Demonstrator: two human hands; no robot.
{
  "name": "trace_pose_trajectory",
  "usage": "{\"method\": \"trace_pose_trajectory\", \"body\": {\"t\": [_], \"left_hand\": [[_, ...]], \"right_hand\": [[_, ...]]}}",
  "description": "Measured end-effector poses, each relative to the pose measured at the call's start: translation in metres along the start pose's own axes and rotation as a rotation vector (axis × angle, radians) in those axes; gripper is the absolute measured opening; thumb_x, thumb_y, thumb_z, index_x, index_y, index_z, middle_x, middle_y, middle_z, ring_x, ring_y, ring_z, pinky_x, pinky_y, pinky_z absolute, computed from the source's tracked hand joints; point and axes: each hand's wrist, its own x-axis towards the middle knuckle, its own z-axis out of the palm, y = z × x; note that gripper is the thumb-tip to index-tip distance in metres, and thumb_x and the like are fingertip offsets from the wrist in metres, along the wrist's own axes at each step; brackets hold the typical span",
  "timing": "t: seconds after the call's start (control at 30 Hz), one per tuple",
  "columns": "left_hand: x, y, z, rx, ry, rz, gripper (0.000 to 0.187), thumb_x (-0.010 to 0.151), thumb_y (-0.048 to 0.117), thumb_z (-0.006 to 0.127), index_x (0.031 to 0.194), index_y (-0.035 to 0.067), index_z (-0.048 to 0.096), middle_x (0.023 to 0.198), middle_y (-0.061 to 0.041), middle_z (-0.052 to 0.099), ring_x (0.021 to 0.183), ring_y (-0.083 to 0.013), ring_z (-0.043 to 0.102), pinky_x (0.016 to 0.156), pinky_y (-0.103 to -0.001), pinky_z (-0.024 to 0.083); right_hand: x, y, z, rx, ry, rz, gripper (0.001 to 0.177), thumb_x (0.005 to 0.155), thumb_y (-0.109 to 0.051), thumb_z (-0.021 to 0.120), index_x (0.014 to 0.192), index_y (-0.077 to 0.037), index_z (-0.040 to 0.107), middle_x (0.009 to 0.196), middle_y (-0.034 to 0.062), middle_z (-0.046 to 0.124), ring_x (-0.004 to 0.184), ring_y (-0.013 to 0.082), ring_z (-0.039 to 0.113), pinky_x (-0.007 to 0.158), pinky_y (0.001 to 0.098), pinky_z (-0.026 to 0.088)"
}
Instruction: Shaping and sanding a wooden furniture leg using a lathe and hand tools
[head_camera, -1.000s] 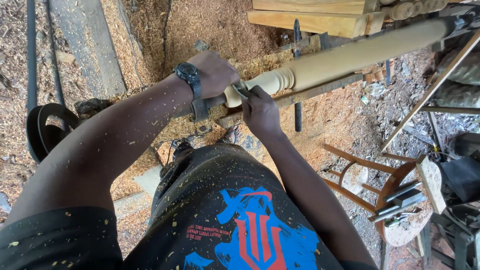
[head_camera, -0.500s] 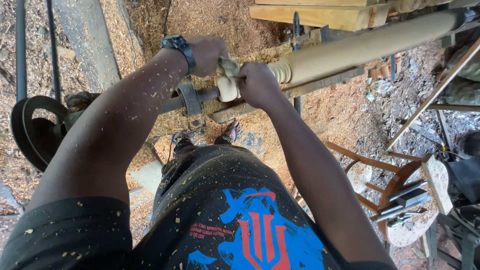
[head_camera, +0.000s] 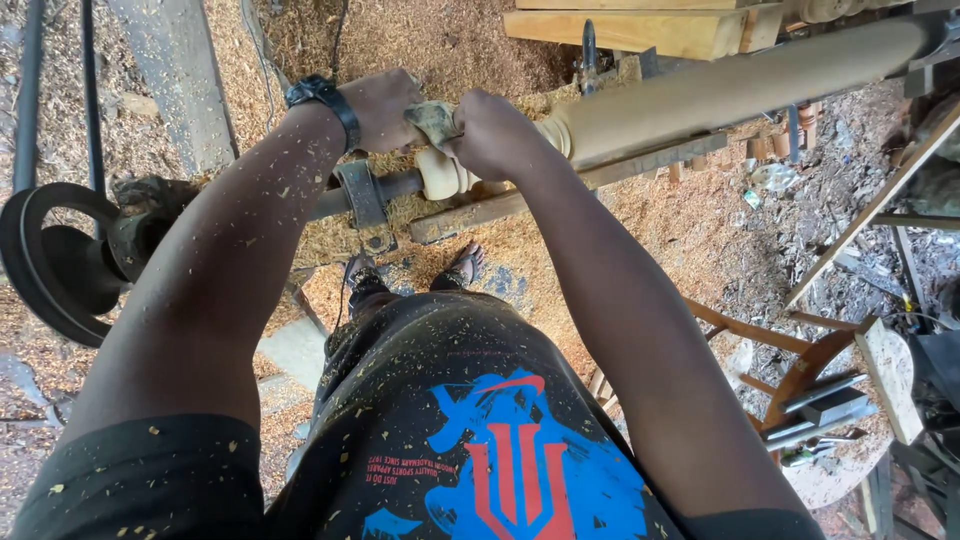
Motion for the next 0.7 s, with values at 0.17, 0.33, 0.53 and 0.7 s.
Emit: {"method": "trace_pose_trajectory", "body": {"t": [0.17,0.33,0.53,0.7], "left_hand": [[-0.032,0.022,-0.01,-0.098,0.045,-0.086,0.022,0.101,0.016,0.065,0.115,0.001,0.056,0.079,-0.009,0.06,0.063,-0.0227,0.057,0.051,-0.033,0.049],[-0.012,0.0,0.002,0.496,-0.061,0.043,0.026,0.109,0.028,0.051,0.107,0.004,0.06,0.081,-0.003,0.054,0.063,-0.0162,0.05,0.055,-0.027,0.05],[-0.03,0.01,0.003,0.634,-0.076,0.039,0.02,0.107,0.019,0.047,0.11,0.01,0.064,0.093,-0.002,0.051,0.074,-0.014,0.048,0.063,-0.026,0.053],[-0.051,0.015,0.0,0.131,0.054,-0.129,0.021,0.097,0.004,0.054,0.117,0.003,0.051,0.094,-0.01,0.058,0.079,-0.0243,0.055,0.066,-0.039,0.053]], "right_hand": [[0.01,0.008,0.003,-0.036,0.032,-0.057,0.021,0.094,-0.023,0.074,0.104,-0.009,0.062,0.096,0.0046,0.067,0.084,0.0194,0.061,0.075,0.0373,0.05],[0.01,0.007,0.004,-0.09,0.016,-0.07,0.015,0.098,-0.022,0.07,0.101,-0.01,0.061,0.093,0.0036,0.062,0.081,0.0186,0.057,0.073,0.0378,0.048],[0.007,0.006,0.0,-0.089,0.009,-0.069,0.008,0.095,-0.011,0.071,0.089,-0.012,0.066,0.082,-0.0002,0.061,0.073,0.0146,0.054,0.066,0.0337,0.045],[0.028,0.024,0.016,-0.121,0.063,-0.164,0.02,0.096,-0.013,0.07,0.078,-0.012,0.061,0.073,0.001,0.06,0.067,0.017,0.054,0.065,0.0392,0.045]]}}
